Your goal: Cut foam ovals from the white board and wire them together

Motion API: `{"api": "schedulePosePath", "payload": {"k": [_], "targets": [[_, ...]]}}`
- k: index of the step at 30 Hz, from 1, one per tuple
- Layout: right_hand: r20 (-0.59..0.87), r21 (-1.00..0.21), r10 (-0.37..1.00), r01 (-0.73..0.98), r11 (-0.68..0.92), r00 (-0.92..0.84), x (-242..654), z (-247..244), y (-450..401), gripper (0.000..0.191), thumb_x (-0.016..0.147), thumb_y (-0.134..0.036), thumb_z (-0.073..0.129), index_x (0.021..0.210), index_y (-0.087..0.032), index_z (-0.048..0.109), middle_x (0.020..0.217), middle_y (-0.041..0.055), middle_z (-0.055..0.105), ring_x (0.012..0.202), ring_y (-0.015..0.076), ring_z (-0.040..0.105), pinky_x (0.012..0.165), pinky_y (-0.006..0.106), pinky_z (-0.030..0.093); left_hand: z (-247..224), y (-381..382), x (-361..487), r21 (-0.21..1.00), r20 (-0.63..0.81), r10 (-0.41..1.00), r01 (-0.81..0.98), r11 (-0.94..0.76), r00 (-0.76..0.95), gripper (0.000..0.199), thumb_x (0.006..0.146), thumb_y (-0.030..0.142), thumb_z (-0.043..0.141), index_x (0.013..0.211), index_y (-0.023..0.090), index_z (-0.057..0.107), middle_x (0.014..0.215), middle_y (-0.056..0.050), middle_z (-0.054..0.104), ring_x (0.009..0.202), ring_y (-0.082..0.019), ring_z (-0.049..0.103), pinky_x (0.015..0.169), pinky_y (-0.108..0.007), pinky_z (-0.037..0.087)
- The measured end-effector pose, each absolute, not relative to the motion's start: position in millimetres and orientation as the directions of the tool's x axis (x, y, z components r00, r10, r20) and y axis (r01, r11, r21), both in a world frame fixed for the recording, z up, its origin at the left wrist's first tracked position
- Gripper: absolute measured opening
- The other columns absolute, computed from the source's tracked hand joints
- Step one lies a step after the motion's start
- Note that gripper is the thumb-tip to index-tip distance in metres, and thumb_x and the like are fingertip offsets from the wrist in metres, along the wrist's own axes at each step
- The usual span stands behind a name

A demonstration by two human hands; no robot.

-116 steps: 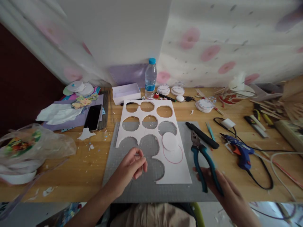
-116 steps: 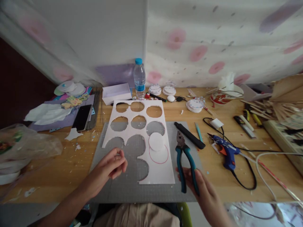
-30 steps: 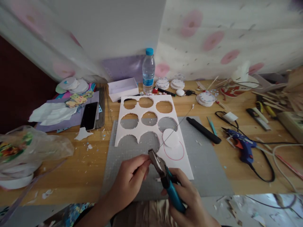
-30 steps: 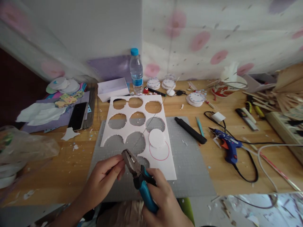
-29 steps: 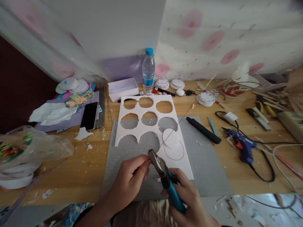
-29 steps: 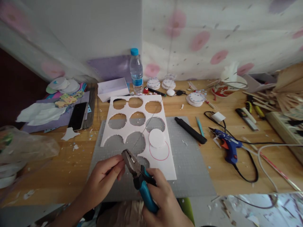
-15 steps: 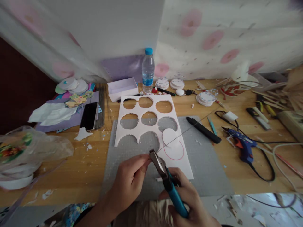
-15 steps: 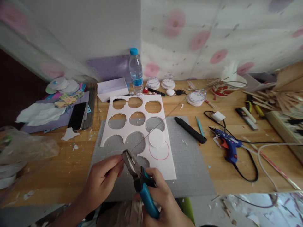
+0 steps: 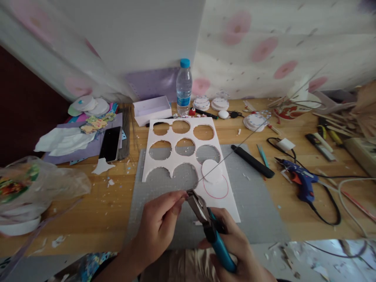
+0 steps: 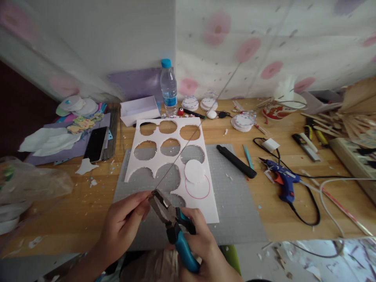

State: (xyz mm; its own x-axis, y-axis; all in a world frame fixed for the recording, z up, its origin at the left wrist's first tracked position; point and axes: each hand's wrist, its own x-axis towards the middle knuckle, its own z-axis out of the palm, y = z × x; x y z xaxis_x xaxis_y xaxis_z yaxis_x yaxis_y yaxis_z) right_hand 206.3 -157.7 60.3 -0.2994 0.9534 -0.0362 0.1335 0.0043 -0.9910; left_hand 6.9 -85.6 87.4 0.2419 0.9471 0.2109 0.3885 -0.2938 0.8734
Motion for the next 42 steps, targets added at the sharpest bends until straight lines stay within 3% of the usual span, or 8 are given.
{"api": "schedulePosePath", "payload": {"k": [9, 16, 21, 24, 32, 35, 38, 42], "targets": [[0.023, -0.961, 0.932, 0.250, 0.121, -0.363, 212, 56, -160, 0.041, 0.067, 0.002, 0.051, 0.097, -0.022, 0.066, 0.133, 0.0092, 0.043, 0.118, 0.0280, 0.050, 0.098, 0.039, 0.046, 86, -84, 5, 0.853, 0.255, 0.926, 0.386, -0.352, 0.279, 0.021, 0.091, 0.015, 0.051, 0.097, 0.016, 0.071, 0.069, -0.001, 0.068, 0.052, -0.009, 0.055, 0.052, -0.016, 0.044], [-0.019, -0.952, 0.931, 0.293, 0.095, -0.365, 214, 53, -159, 0.039, 0.062, 0.002, 0.049, 0.089, -0.022, 0.064, 0.133, 0.0070, 0.043, 0.122, 0.0278, 0.047, 0.098, 0.036, 0.045, 85, -85, 4, 0.914, 0.132, 0.942, 0.330, -0.236, 0.309, 0.021, 0.093, 0.018, 0.048, 0.095, 0.019, 0.069, 0.064, 0.003, 0.060, 0.053, -0.008, 0.051, 0.053, -0.016, 0.041], [-0.018, -0.941, 0.936, 0.322, 0.103, -0.353, 215, 51, -157, 0.034, 0.062, 0.001, 0.048, 0.085, -0.020, 0.063, 0.131, 0.0078, 0.045, 0.115, 0.0256, 0.052, 0.095, 0.034, 0.046, 90, -82, 5, 0.967, -0.139, 0.920, 0.251, 0.046, 0.366, 0.028, 0.096, 0.033, 0.044, 0.089, 0.018, 0.067, 0.055, 0.005, 0.040, 0.051, -0.009, 0.038, 0.048, -0.019, 0.031], [-0.016, -0.934, 0.939, 0.341, 0.108, -0.343, 218, 48, -158, 0.029, 0.062, 0.000, 0.048, 0.079, -0.019, 0.062, 0.130, 0.0079, 0.045, 0.105, 0.0229, 0.055, 0.088, 0.030, 0.048, 90, -79, 4, 0.962, -0.274, 0.853, 0.146, 0.232, 0.445, 0.033, 0.096, 0.039, 0.043, 0.085, 0.016, 0.064, 0.054, 0.006, 0.036, 0.051, -0.008, 0.034, 0.049, -0.020, 0.026], [-0.020, -0.936, 0.944, 0.339, 0.098, -0.329, 222, 43, -160, 0.029, 0.058, 0.000, 0.047, 0.074, -0.019, 0.061, 0.126, 0.0067, 0.048, 0.101, 0.0205, 0.055, 0.086, 0.027, 0.047, 82, -70, 1, 0.870, -0.359, 0.695, -0.048, 0.492, 0.623, 0.030, 0.094, 0.036, 0.047, 0.083, 0.014, 0.064, 0.048, 0.008, 0.031, 0.045, -0.006, 0.023, 0.047, -0.022, 0.020], [-0.042, -0.942, 0.950, 0.330, 0.065, -0.309, 221, 43, -160, 0.028, 0.058, 0.000, 0.047, 0.073, -0.019, 0.060, 0.125, 0.0068, 0.048, 0.097, 0.0188, 0.057, 0.080, 0.025, 0.047, 82, -67, 3, 0.887, -0.375, 0.691, 0.022, 0.461, 0.618, 0.030, 0.094, 0.036, 0.046, 0.084, 0.014, 0.063, 0.050, 0.008, 0.034, 0.046, -0.007, 0.027, 0.049, -0.022, 0.022], [-0.057, -0.947, 0.957, 0.320, 0.039, -0.285, 217, 44, -160, 0.026, 0.058, 0.000, 0.046, 0.072, -0.018, 0.059, 0.124, 0.0072, 0.050, 0.092, 0.0171, 0.058, 0.074, 0.023, 0.047, 82, -68, 7, 0.929, -0.368, 0.774, 0.164, 0.332, 0.515, 0.027, 0.096, 0.038, 0.044, 0.095, 0.016, 0.060, 0.054, 0.007, 0.041, 0.050, -0.008, 0.037, 0.051, -0.021, 0.028], [-0.068, -0.947, 0.969, 0.321, 0.012, -0.239, 213, 43, -161, 0.024, 0.059, 0.000, 0.047, 0.070, -0.018, 0.059, 0.122, 0.0074, 0.053, 0.096, 0.0194, 0.059, 0.078, 0.024, 0.047, 75, -74, 14, 0.919, -0.190, 0.925, 0.391, 0.050, 0.330, 0.017, 0.096, 0.034, 0.044, 0.098, 0.020, 0.054, 0.063, 0.005, 0.052, 0.060, -0.011, 0.052, 0.057, -0.021, 0.038]]}}
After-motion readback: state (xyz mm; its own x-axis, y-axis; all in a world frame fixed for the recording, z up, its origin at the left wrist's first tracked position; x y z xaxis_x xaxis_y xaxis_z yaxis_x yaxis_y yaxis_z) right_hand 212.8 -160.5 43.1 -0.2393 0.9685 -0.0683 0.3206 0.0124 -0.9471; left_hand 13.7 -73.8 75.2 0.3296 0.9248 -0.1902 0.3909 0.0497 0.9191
